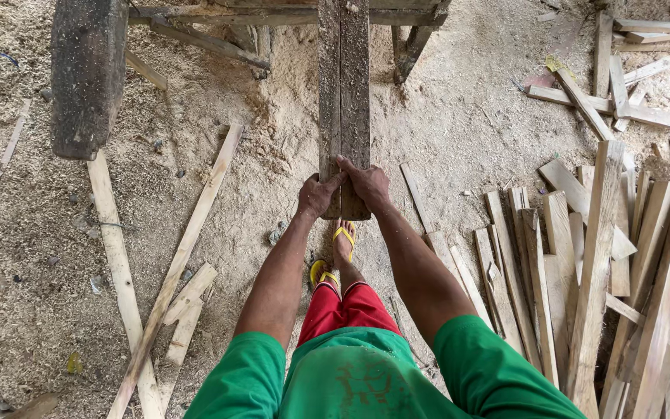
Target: The person carries a long wooden plank across a sawdust-covered workshop, sets it down on the ground, then picks up another long plank and carries it toward a pile of scrap wood strips.
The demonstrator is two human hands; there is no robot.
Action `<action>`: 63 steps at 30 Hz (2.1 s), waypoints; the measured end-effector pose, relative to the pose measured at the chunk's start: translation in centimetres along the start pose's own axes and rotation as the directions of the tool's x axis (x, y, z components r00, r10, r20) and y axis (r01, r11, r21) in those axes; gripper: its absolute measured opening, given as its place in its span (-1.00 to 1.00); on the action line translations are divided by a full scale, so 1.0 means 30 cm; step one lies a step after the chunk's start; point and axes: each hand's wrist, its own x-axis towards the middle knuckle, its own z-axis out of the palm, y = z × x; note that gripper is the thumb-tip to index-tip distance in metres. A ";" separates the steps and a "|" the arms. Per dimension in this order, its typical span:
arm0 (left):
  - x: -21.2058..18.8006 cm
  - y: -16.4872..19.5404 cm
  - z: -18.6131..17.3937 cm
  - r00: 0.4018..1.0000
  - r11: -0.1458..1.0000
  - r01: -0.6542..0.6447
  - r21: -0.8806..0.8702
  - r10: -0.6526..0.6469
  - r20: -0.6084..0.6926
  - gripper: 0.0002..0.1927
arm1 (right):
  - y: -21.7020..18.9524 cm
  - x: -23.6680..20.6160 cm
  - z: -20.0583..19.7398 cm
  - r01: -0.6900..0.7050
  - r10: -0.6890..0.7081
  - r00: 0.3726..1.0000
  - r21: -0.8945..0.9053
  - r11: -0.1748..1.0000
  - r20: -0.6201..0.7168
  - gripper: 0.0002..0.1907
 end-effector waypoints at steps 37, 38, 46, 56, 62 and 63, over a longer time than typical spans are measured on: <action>-0.371 -0.169 0.044 0.995 0.989 0.091 0.115 -0.086 -0.045 -0.22 | 0.243 -0.326 0.057 0.037 -0.038 0.999 -0.034 0.999 -0.034 -0.01; -0.380 -0.172 0.046 0.995 0.987 0.097 0.130 -0.091 -0.048 -0.21 | 0.250 -0.333 0.060 0.036 -0.037 0.999 -0.031 0.999 -0.040 -0.01; -0.445 -0.220 0.053 0.996 0.996 0.091 -0.002 -0.091 -0.021 -0.13 | 0.318 -0.370 0.092 0.057 -0.056 0.998 0.045 0.997 -0.015 -0.08; -0.537 -0.279 0.065 0.995 0.996 0.091 -0.004 -0.091 0.032 -0.19 | 0.391 -0.458 0.110 0.053 -0.055 0.998 0.062 0.997 0.027 -0.09; -0.630 -0.281 0.068 0.997 0.997 0.079 -0.010 -0.079 -0.001 -0.19 | 0.425 -0.531 0.119 0.060 -0.060 0.998 0.030 0.998 0.000 -0.05; -0.648 -0.279 0.067 0.997 0.997 0.077 -0.003 -0.077 0.000 -0.19 | 0.429 -0.545 0.119 0.055 -0.055 0.998 0.031 0.998 0.002 -0.04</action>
